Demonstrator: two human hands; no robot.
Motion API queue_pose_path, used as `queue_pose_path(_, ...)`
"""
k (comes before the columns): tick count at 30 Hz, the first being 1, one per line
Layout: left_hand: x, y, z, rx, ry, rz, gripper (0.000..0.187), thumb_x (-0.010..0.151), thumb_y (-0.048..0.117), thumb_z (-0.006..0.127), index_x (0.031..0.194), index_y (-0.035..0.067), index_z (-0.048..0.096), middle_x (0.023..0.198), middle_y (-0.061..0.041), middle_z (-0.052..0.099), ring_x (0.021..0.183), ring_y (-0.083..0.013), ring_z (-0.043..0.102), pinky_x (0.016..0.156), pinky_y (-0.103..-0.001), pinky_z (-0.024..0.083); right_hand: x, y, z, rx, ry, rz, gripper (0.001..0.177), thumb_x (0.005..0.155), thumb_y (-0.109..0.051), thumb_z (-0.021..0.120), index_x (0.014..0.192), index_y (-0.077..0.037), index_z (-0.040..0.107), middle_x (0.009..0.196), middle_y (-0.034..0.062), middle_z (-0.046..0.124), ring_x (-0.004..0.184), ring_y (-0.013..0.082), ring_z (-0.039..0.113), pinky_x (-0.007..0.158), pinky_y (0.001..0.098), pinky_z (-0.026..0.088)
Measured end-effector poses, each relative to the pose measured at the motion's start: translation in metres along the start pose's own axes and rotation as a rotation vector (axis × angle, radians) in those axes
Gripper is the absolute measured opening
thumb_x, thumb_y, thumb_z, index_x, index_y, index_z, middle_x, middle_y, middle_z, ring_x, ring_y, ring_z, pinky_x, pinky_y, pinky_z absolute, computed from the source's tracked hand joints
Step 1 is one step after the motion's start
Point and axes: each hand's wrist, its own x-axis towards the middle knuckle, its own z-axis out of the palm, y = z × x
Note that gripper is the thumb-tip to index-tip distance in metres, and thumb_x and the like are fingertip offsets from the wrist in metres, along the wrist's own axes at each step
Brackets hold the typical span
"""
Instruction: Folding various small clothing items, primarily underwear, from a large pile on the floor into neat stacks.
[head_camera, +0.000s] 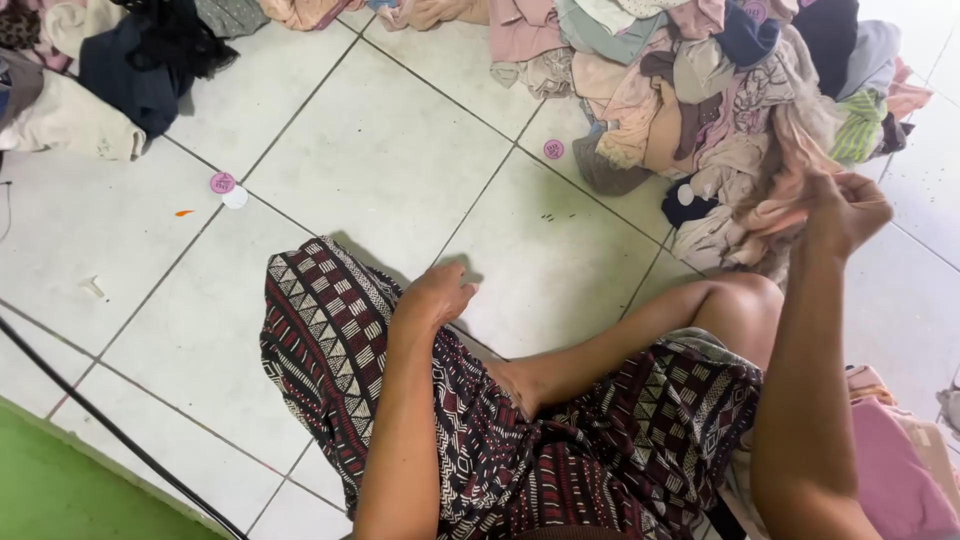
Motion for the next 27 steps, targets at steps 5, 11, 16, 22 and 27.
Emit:
queue_pose_path(5, 0.009, -0.008, 0.006, 0.025, 0.032, 0.044, 0.023, 0.102, 0.013, 0.044, 0.121, 0.006, 0.056, 0.142, -0.006, 0.054, 0.084, -0.0168, 0.058, 0.083, -0.035, 0.049, 0.086, 0.035, -0.024, 0.218, 0.083, -0.244, 0.024, 0.080, 0.002, 0.082, 0.095, -0.005, 0.064, 0.094, 0.0049, 0.066, 0.084, 0.0134, 0.068, 0.079, 0.0320, 0.072)
queue_pose_path(11, -0.002, 0.008, 0.000, 0.084, 0.098, 0.110, 0.048, 0.098, 0.028, 0.046, 0.139, 0.003, 0.052, 0.130, -0.024, 0.062, 0.121, -0.0409, 0.060, 0.102, -0.052, 0.049, 0.052, -0.065, -0.041, 0.196, -0.267, -0.235, 0.021, 0.099, -0.008, 0.078, 0.112, -0.007, 0.062, 0.112, 0.0068, 0.070, 0.097, 0.0126, 0.072, 0.081, 0.0260, 0.064)
queue_pose_path(16, -0.024, 0.040, -0.001, -0.291, 0.266, 0.495, 0.054, 0.097, 0.025, 0.052, 0.147, 0.010, 0.040, 0.152, -0.012, 0.045, 0.140, -0.0272, 0.044, 0.112, -0.044, 0.039, -0.062, -0.191, -0.012, 0.035, -0.727, -0.259, 0.012, 0.110, -0.010, 0.060, 0.107, -0.018, 0.052, 0.105, 0.0003, 0.065, 0.086, 0.0061, 0.061, 0.070, 0.0194, 0.048)
queue_pose_path(22, -0.004, 0.045, 0.025, -0.492, 0.184, 1.056, 0.069, 0.094, 0.027, 0.071, 0.152, 0.027, 0.035, 0.166, -0.014, 0.019, 0.155, -0.0308, 0.018, 0.116, -0.045, 0.042, -0.161, -0.232, 0.021, -0.240, -1.273, -0.158, 0.034, 0.080, 0.008, 0.075, 0.108, -0.005, 0.061, 0.108, 0.0184, 0.071, 0.057, 0.0145, 0.068, 0.039, 0.0177, 0.057)
queue_pose_path(27, -0.035, 0.029, -0.008, -0.469, 0.350, 0.515, 0.005, 0.091, 0.014, 0.069, 0.088, 0.016, 0.065, 0.080, 0.002, 0.062, 0.074, -0.0116, 0.052, 0.069, -0.024, 0.037, -0.162, -0.197, 0.030, -0.382, -1.178, -0.761, 0.058, 0.073, -0.002, 0.071, 0.129, -0.012, 0.062, 0.122, 0.0097, 0.065, 0.088, 0.0257, 0.064, 0.074, 0.0393, 0.053)
